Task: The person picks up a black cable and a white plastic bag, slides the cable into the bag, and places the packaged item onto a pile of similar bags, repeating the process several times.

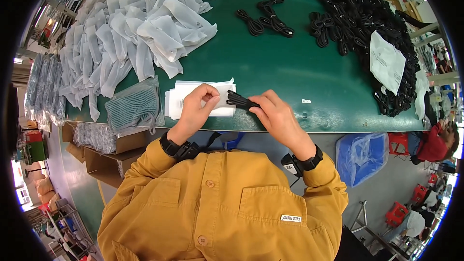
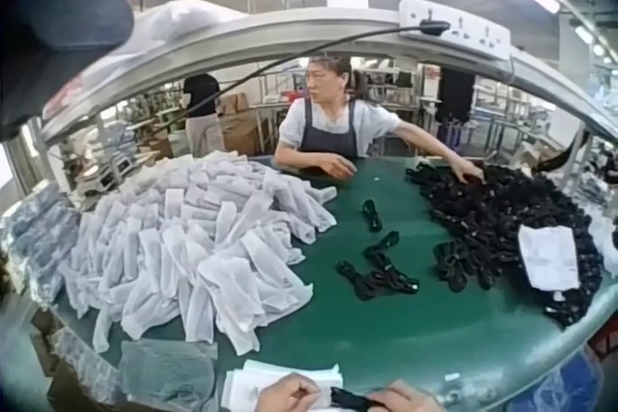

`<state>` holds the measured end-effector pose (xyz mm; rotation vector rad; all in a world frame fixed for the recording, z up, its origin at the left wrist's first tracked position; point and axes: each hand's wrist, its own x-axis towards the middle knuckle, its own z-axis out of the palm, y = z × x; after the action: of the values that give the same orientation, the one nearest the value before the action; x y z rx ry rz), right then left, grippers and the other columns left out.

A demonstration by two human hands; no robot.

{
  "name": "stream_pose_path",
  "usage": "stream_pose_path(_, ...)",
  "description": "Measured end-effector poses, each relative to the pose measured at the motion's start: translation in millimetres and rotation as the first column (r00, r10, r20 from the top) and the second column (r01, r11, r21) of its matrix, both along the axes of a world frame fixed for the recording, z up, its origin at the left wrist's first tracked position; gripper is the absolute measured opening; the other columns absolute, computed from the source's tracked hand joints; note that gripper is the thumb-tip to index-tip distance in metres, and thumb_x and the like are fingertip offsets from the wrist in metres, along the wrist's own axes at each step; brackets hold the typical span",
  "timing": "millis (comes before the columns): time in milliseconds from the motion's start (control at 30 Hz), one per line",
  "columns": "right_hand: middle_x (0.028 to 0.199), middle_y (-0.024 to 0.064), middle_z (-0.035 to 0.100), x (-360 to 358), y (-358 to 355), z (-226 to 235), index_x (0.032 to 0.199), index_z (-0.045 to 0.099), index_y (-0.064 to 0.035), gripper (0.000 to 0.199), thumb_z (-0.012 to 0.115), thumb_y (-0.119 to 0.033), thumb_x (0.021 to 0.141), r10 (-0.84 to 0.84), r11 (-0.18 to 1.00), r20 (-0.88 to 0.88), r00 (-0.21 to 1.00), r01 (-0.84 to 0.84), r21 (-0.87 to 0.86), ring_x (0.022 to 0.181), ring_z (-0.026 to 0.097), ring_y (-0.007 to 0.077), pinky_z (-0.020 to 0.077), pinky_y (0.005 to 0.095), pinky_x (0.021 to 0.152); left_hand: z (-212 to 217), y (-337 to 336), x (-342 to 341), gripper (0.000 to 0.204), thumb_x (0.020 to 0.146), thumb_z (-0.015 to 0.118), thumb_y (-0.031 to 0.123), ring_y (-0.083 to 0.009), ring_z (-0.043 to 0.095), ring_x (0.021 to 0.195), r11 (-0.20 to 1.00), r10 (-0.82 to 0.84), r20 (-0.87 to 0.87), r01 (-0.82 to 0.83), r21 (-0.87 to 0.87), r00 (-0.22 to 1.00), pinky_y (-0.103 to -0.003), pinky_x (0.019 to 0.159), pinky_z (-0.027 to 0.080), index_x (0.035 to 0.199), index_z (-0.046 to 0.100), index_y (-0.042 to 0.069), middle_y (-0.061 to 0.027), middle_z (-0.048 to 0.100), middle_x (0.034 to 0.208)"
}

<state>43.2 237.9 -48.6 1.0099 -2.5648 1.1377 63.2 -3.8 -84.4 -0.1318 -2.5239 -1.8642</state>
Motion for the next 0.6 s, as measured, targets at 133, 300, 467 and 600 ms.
stream_pose_path(133,0.083,0.0096,0.064,-2,1,-5,0.107,0.063,0.0014,0.019,0.056,-0.014,0.098,0.024,1.000,0.312,0.950,-0.018,-0.023,0.061,0.058,0.0134,0.0457,0.0260,0.056,6,1,0,0.006,0.087,0.062,-0.003,-0.0190,0.059,0.085,0.996,-0.060,-0.126,0.068,0.054,0.990,-0.030,0.079,0.048,0.091,0.059,0.000,-0.0090,0.063,0.092)
stream_pose_path(300,0.080,0.0125,0.062,-21,10,-21,0.108,0.064,0.0006,0.022,0.056,-0.018,0.098,0.274,0.906,0.949,0.156,0.290,-0.309,0.054,0.055,0.0139,0.0440,0.0260,0.050,20,-2,-1,0.010,0.082,0.063,-0.004,-0.0265,0.057,0.090,0.968,-0.199,-0.396,0.118,-0.220,0.897,-0.034,0.080,0.047,0.087,0.057,0.002,-0.0093,0.062,0.095)
stream_pose_path(467,0.088,0.0127,0.063,-10,-7,-28,0.106,0.063,0.0025,0.019,0.061,-0.013,0.095,0.403,0.799,0.908,0.114,0.440,-0.410,0.065,0.058,0.0142,0.0468,0.0259,0.057,28,-7,-5,0.011,0.081,0.064,-0.003,-0.0293,0.055,0.094,0.958,-0.184,-0.449,0.057,-0.281,0.874,-0.035,0.082,0.046,0.086,0.056,0.003,-0.0092,0.061,0.097)
stream_pose_path(600,0.101,0.0138,0.061,-2,-29,-4,0.109,0.061,0.0032,0.024,0.068,-0.006,0.088,0.155,0.981,0.091,0.984,-0.142,-0.136,0.081,0.059,0.0176,0.0498,0.0275,0.067,30,-7,-6,0.010,0.083,0.065,-0.002,-0.0257,0.055,0.099,0.970,-0.129,-0.387,0.036,-0.240,0.913,-0.034,0.086,0.045,0.087,0.056,0.003,-0.0086,0.061,0.101)
